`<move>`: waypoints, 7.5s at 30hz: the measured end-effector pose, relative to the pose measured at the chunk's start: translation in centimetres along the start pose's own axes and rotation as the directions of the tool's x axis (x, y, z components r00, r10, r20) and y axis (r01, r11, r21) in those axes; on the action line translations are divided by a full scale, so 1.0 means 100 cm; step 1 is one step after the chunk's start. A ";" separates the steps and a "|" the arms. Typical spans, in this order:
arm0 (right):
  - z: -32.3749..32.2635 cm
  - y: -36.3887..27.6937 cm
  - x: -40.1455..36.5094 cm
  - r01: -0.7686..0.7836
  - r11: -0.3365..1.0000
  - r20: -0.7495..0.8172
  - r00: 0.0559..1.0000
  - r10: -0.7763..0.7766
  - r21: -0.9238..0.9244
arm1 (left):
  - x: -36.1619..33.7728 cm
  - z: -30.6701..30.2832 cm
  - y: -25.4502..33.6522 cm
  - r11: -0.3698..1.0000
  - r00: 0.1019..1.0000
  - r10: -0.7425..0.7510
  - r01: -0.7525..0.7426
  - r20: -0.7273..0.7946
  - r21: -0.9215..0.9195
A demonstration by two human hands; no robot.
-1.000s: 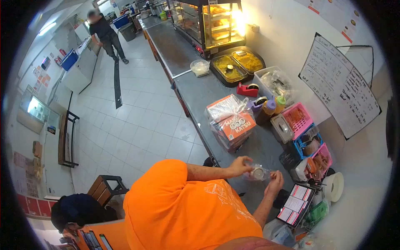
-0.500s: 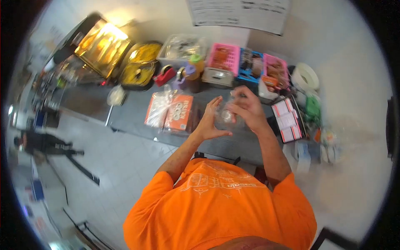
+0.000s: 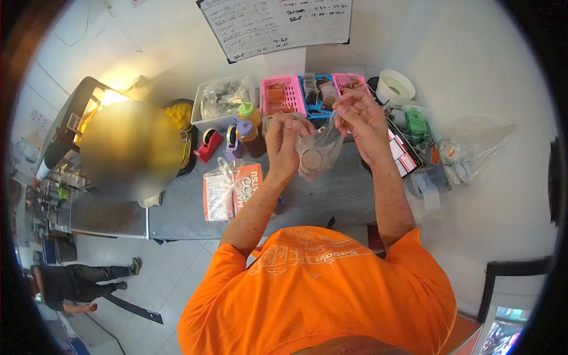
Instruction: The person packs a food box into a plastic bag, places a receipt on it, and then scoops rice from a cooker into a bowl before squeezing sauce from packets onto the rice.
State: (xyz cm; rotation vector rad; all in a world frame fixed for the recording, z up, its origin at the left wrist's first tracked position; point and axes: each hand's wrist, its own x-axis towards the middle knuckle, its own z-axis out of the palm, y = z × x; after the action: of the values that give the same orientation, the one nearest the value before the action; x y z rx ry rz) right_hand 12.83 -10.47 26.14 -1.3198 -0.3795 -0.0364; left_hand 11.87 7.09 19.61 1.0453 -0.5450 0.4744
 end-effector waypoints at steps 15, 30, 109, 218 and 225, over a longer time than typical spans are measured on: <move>0.008 0.073 -0.057 -0.238 0.966 0.028 0.970 0.242 -0.103 | -0.067 -0.037 -0.052 0.848 0.803 -0.528 0.517 0.277 0.117; -0.070 0.148 -0.084 0.002 0.568 0.001 1.000 -0.003 -0.823 | -0.127 -0.018 -0.138 0.775 0.799 -0.601 0.579 -0.013 -0.254; -0.068 0.161 -0.136 -0.352 0.749 -0.207 0.936 0.285 -0.560 | -0.070 -0.022 -0.113 0.527 0.413 -0.850 0.658 0.327 0.538; 0.204 0.254 -0.042 -0.233 0.872 0.154 0.933 0.324 -0.430 | -0.074 -0.312 0.027 0.753 0.875 -0.388 0.120 0.290 0.648; 0.181 0.228 -0.042 -0.211 0.894 0.234 0.918 0.321 -0.395 | -0.081 -0.305 0.013 0.805 0.616 -0.575 0.305 0.539 0.509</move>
State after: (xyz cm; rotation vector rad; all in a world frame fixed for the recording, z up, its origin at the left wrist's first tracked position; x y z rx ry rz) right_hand 9.79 11.79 7.14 -1.7449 -0.4523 0.3437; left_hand 10.73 34.15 3.46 1.6910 -0.8172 -0.3138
